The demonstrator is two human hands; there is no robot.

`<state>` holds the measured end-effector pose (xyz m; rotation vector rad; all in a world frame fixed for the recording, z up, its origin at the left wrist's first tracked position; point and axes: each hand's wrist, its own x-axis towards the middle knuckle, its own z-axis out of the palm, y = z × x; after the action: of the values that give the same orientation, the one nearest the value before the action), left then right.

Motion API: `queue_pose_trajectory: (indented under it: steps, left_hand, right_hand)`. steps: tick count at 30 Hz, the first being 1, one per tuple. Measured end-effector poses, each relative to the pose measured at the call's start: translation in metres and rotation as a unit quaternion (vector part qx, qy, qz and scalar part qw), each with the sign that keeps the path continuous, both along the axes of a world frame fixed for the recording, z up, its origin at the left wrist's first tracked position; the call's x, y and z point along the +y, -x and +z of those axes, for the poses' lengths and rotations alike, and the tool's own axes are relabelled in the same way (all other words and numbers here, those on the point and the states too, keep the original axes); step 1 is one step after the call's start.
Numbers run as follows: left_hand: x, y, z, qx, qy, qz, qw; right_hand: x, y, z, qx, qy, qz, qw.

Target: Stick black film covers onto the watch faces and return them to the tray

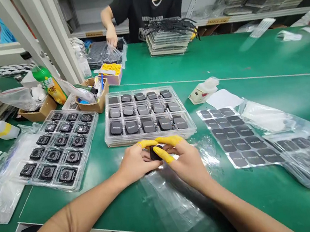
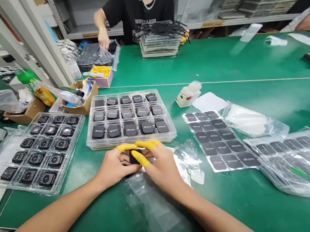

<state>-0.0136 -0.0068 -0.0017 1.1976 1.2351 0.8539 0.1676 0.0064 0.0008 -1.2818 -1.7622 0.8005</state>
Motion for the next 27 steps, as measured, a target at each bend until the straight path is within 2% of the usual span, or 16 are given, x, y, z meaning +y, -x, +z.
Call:
queue_pose_trajectory:
  steps: [2, 4, 9, 15, 18, 20, 21, 23, 25, 27]
  left_hand:
    - [0.000, -0.001, -0.003, 0.052, -0.022, -0.021, 0.998]
    - [0.000, -0.001, -0.005, 0.091, -0.037, -0.026, 0.995]
    - [0.001, 0.001, -0.007, 0.132, -0.049, -0.007, 0.990]
    - [0.000, 0.002, 0.000, 0.171, -0.101, -0.027, 0.980]
    - [-0.001, 0.002, 0.001, 0.147, -0.090, -0.029, 0.985]
    - [-0.001, 0.003, 0.000, 0.109, -0.070, -0.023, 0.991]
    - [0.000, 0.003, -0.001, 0.089, -0.055, -0.015, 0.994]
    - [0.001, 0.004, -0.003, 0.055, -0.024, 0.003, 0.998]
    - [0.003, 0.004, -0.006, 0.035, -0.002, 0.016, 0.999]
    - [0.004, 0.005, -0.008, 0.028, 0.004, 0.014, 0.999]
  right_hand:
    - [-0.008, 0.000, -0.013, 0.022, 0.014, 0.003, 1.000]
    - [-0.006, 0.002, -0.017, 0.049, 0.020, -0.005, 0.999]
    - [-0.003, 0.003, -0.008, 0.101, 0.038, -0.017, 0.994]
    - [-0.007, 0.005, -0.007, 0.128, 0.043, -0.014, 0.991]
    - [-0.007, 0.005, -0.001, 0.127, -0.016, -0.028, 0.991]
    - [-0.010, -0.003, 0.006, 0.116, -0.029, -0.036, 0.992]
    - [-0.013, -0.008, 0.009, 0.117, -0.007, -0.020, 0.993]
    - [-0.022, -0.023, 0.013, 0.127, 0.086, 0.062, 0.986]
    - [-0.030, -0.036, 0.011, 0.082, 0.150, 0.128, 0.977]
    - [-0.034, -0.046, 0.005, -0.040, 0.118, 0.090, 0.988]
